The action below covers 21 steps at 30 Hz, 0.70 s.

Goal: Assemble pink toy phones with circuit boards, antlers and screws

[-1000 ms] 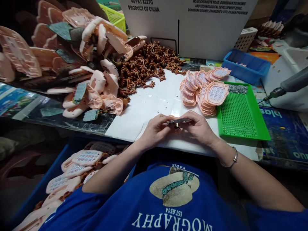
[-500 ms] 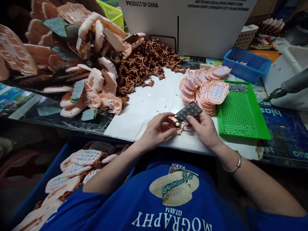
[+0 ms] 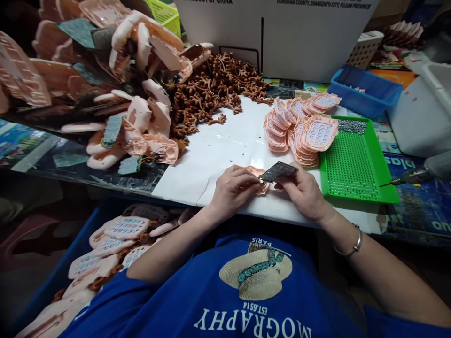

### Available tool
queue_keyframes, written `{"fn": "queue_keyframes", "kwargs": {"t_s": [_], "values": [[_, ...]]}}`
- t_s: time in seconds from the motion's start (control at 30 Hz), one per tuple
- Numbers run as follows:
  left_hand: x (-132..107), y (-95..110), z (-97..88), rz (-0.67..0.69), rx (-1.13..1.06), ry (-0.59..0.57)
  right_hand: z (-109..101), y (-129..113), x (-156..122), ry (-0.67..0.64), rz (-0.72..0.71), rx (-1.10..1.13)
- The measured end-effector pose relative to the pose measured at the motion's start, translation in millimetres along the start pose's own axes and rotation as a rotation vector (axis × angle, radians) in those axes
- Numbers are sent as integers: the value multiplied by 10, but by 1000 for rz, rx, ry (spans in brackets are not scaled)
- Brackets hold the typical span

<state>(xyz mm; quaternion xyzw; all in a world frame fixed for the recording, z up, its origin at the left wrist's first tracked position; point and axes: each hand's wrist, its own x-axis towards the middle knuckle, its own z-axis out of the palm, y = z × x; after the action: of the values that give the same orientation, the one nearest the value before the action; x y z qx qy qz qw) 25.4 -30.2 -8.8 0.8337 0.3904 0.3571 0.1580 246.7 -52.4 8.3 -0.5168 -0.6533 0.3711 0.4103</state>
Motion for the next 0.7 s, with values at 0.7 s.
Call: {"fn": "queue_keyframes", "kwargs": {"t_s": [0.7], "values": [[58,-55,-111,24,-38,-138,-236,-16,187,-407,-457,-246]]}}
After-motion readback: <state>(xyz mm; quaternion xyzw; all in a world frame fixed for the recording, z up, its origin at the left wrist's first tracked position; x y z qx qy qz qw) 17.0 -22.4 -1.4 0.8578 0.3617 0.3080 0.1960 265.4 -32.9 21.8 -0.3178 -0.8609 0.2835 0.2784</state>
